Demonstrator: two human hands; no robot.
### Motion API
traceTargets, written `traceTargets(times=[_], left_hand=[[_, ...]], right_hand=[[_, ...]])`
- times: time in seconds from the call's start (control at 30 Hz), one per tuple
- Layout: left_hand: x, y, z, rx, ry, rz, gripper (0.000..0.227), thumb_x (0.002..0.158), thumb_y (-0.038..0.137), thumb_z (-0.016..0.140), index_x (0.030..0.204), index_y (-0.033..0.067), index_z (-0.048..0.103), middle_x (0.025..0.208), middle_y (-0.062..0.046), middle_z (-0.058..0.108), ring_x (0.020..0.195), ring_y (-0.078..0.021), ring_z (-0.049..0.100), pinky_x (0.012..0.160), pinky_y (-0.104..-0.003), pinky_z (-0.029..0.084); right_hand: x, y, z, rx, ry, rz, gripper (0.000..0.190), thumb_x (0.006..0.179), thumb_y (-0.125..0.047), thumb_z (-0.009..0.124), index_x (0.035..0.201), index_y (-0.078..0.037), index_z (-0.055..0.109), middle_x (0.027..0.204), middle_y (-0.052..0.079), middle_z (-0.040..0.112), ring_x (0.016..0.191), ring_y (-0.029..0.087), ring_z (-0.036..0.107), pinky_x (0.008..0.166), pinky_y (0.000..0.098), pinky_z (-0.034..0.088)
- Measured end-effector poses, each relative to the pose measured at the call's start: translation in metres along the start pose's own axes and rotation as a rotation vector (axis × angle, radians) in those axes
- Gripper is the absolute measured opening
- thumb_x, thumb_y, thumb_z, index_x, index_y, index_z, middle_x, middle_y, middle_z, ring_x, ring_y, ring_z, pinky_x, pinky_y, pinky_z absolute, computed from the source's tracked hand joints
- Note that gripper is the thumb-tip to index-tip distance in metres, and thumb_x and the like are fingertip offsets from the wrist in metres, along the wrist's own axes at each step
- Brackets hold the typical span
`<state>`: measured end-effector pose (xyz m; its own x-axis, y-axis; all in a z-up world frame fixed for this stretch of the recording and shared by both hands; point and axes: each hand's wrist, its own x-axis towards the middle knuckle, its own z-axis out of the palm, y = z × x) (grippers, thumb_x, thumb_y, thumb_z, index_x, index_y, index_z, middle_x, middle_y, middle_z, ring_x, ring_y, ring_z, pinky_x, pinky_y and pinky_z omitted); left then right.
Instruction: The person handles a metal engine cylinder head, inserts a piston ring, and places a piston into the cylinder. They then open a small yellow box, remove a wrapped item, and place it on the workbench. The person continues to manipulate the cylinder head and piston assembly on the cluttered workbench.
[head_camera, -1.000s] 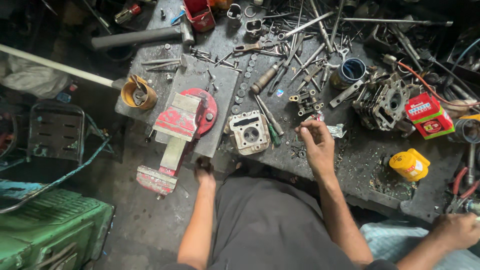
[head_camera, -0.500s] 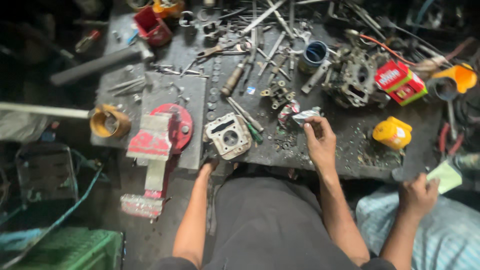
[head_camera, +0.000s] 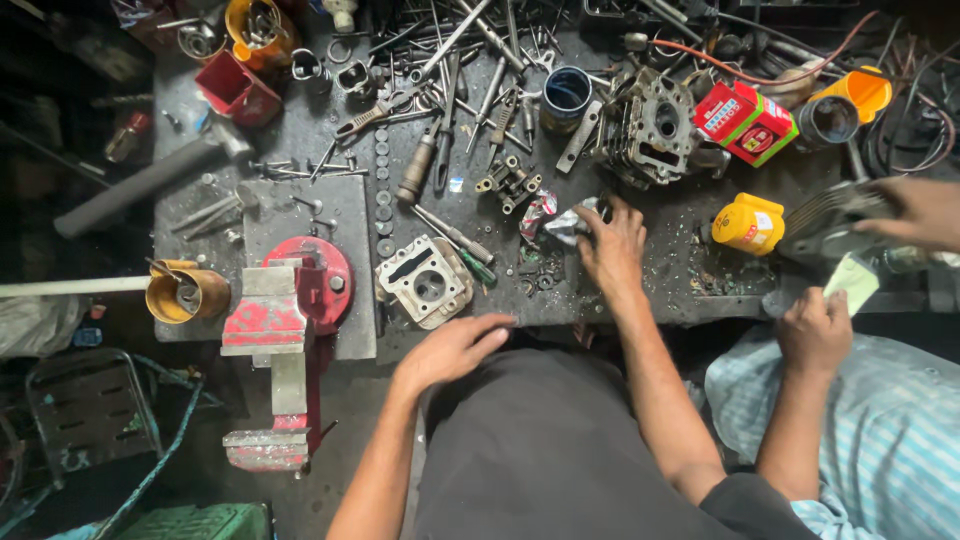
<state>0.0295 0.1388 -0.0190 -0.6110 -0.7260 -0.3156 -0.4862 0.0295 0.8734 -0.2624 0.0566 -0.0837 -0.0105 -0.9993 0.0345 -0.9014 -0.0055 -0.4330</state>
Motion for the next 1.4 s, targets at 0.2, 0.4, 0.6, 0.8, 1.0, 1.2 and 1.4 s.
traceTargets(times=[0.2, 0.4, 0.6, 0.8, 1.0, 1.2, 1.4], left_hand=[[0.021, 0.06, -0.02, -0.048, 0.403, 0.141, 0.045, 0.098, 0.027, 0.068, 0.139, 0.0113, 0.06, 0.126, -0.014, 0.07, 0.119, -0.0302, 0.067, 0.099, -0.043, 0.052], [0.044, 0.073, -0.007, -0.134, 0.606, 0.22, 0.07, 0.078, 0.02, 0.084, 0.139, 0.0055, 0.053, 0.135, -0.019, 0.058, 0.12, -0.0311, 0.06, 0.095, -0.039, 0.052], [0.055, 0.055, -0.004, -0.087, 0.827, 0.161, 0.022, 0.097, 0.017, 0.072, 0.116, 0.0078, 0.077, 0.105, -0.007, 0.078, 0.091, -0.016, 0.076, 0.077, -0.028, 0.058], [0.07, 0.043, 0.002, -0.711, 0.784, -0.093, 0.021, 0.099, 0.018, 0.069, 0.107, -0.0004, 0.076, 0.078, 0.0, 0.072, 0.066, -0.0058, 0.065, 0.06, -0.022, 0.05], [0.07, 0.044, 0.01, -0.742, 0.728, -0.024, 0.024, 0.103, 0.02, 0.067, 0.105, -0.0031, 0.074, 0.083, 0.0, 0.072, 0.072, -0.0039, 0.064, 0.066, -0.022, 0.052], [0.069, 0.055, -0.004, -0.59, 0.583, -0.07, 0.032, 0.094, 0.02, 0.073, 0.123, 0.0085, 0.07, 0.074, 0.0, 0.064, 0.063, -0.0046, 0.06, 0.056, -0.023, 0.049], [0.068, 0.059, -0.01, -0.123, 0.748, 0.073, 0.024, 0.095, 0.025, 0.074, 0.101, 0.0027, 0.079, 0.073, -0.006, 0.07, 0.056, -0.0088, 0.056, 0.05, -0.027, 0.043]], right_hand=[[-0.003, -0.007, -0.008, 0.351, -0.007, 0.013, 0.024, 0.097, -0.016, 0.071, 0.12, -0.009, 0.068, 0.114, 0.016, 0.071, 0.108, 0.029, 0.066, 0.093, 0.0448, 0.054], [-0.039, -0.054, -0.05, 0.646, -0.432, 0.176, 0.027, 0.094, -0.017, 0.065, 0.12, -0.01, 0.07, 0.061, 0.009, 0.063, 0.045, 0.016, 0.059, 0.041, 0.0333, 0.046], [-0.046, -0.064, -0.067, 0.823, -0.507, 0.323, 0.026, 0.097, -0.028, 0.062, 0.115, -0.012, 0.071, 0.047, 0.002, 0.049, 0.031, 0.011, 0.049, 0.029, 0.0289, 0.037], [-0.046, -0.049, -0.046, 0.997, -0.316, 0.003, 0.027, 0.11, -0.026, 0.062, 0.132, -0.01, 0.068, 0.075, -0.006, 0.056, 0.057, 0.001, 0.044, 0.045, 0.0219, 0.035], [-0.043, -0.06, -0.062, 0.93, -0.45, 0.369, 0.028, 0.091, -0.019, 0.07, 0.117, -0.011, 0.071, 0.073, 0.001, 0.072, 0.031, 0.009, 0.049, 0.025, 0.029, 0.037], [-0.036, -0.071, -0.059, 0.725, -0.304, 0.026, 0.022, 0.093, -0.006, 0.067, 0.113, -0.007, 0.075, 0.074, 0.005, 0.075, 0.057, 0.015, 0.06, 0.05, 0.0346, 0.049], [-0.041, -0.069, -0.045, 0.437, -0.253, 0.137, 0.016, 0.091, -0.004, 0.061, 0.099, -0.003, 0.075, 0.068, 0.009, 0.067, 0.06, 0.016, 0.064, 0.06, 0.035, 0.049]])
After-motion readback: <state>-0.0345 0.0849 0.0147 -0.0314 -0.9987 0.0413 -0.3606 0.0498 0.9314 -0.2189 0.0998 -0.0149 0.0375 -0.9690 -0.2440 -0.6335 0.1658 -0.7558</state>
